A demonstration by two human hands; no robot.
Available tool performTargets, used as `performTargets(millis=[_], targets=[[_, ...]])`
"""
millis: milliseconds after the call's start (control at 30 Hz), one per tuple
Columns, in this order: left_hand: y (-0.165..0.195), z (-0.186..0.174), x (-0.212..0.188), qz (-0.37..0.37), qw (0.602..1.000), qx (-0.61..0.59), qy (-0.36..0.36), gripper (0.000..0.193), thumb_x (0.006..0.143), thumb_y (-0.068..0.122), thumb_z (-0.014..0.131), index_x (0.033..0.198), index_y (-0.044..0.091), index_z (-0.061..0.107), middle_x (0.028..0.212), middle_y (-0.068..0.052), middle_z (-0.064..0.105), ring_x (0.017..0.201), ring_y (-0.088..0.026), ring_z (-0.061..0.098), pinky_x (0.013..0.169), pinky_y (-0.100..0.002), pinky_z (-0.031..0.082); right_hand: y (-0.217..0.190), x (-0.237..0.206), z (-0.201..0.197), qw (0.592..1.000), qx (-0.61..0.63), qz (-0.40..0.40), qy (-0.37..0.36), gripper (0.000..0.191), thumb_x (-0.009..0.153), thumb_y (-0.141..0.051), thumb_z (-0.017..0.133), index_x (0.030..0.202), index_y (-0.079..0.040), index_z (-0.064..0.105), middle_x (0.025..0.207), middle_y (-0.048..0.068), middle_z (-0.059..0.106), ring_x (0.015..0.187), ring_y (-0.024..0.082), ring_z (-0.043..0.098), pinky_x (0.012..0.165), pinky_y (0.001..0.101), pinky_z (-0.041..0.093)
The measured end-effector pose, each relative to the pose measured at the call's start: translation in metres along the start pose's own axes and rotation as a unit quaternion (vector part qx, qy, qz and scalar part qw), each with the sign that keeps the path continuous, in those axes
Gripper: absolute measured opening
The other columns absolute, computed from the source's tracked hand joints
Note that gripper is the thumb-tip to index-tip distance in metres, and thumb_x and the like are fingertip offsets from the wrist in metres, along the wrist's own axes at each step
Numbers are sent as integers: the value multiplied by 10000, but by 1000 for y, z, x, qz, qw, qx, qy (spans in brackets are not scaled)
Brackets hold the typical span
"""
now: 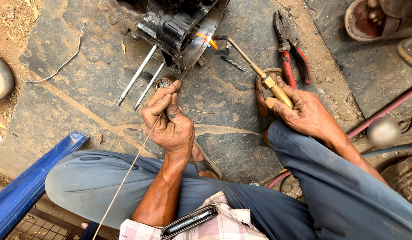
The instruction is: The person sits on the floor repairing a motorcycle engine crankcase, using a gas torch to heat the casing while feeding a brass filler rod into the heated area. They briefly use pliers to adjust the rod, then resume heating and melting the filler onto the casing.
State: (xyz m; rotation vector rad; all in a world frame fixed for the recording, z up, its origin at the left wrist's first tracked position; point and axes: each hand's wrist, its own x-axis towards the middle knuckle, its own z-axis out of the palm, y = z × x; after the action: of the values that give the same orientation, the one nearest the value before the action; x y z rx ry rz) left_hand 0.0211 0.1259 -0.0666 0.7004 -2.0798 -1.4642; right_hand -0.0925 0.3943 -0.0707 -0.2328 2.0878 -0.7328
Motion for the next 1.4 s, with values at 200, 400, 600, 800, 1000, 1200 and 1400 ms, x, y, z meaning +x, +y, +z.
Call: performTargets(millis=[200, 400, 600, 800, 1000, 1200, 1400], targets=[[0, 1, 0, -3, 1000, -10, -6, 145, 1071, -78, 566, 1116, -22, 440, 1221, -215, 639, 1210, -304, 701, 1028, -356, 641, -1, -1, 0, 999, -2, 47, -17, 590, 890, -368, 690, 1413, -110, 602, 1213, 171, 715, 953, 290, 739, 819, 400, 537], [-1, 2, 1, 0, 1000, -6, -3, 145, 1067, -80, 567, 1108, -21, 441, 1216, -217, 641, 1206, -305, 701, 1064, -385, 645, -7, -1, -3, 999, -3, 51, -12, 585, 907, -381, 686, 1432, -137, 604, 1058, 202, 731, 912, 305, 725, 801, 404, 531], [0, 3, 2, 1, 1000, -11, -7, 142, 1071, -70, 569, 1113, -18, 444, 1221, -213, 641, 1216, -304, 700, 1071, -384, 646, -14, -1, -4, 998, -14, 65, -14, 542, 913, -400, 685, 1381, -131, 641, 893, 200, 708, 776, 304, 700, 724, 425, 523], [1, 2, 3, 14, 1000, 21, -7, 147, 1062, -70, 582, 1106, -18, 451, 1210, -213, 656, 1196, -305, 708, 1053, -378, 648, -17, -1, -6, 998, 8, 68, -10, 545, 899, -438, 684, 1342, -123, 657, 780, 170, 679, 680, 279, 670, 660, 423, 514], [0, 3, 2, 11, 1000, -9, -15, 140, 1078, -61, 573, 1113, -5, 449, 1226, -204, 649, 1220, -306, 704, 1029, -356, 646, -10, 0, -4, 1000, 7, 21, 4, 525, 924, -422, 695, 1332, -93, 655, 1016, 174, 694, 755, 268, 693, 688, 415, 518], [0, 2, 2, 7, 1000, 4, -8, 144, 1074, -64, 576, 1116, -5, 451, 1224, -205, 653, 1205, -303, 705, 1020, -352, 639, -10, -2, -3, 997, 0, 73, -12, 504, 895, -385, 699, 1313, -104, 665, 813, 181, 687, 721, 285, 691, 702, 424, 527], [-1, 1, 3, 6, 1000, -7, -19, 139, 1075, -59, 571, 1114, 2, 453, 1221, -200, 648, 1218, -300, 700, 1059, -378, 648, -17, -2, -6, 998, -5, 68, -12, 506, 886, -366, 686, 1333, -130, 663, 775, 168, 675, 683, 274, 669, 675, 423, 517]])
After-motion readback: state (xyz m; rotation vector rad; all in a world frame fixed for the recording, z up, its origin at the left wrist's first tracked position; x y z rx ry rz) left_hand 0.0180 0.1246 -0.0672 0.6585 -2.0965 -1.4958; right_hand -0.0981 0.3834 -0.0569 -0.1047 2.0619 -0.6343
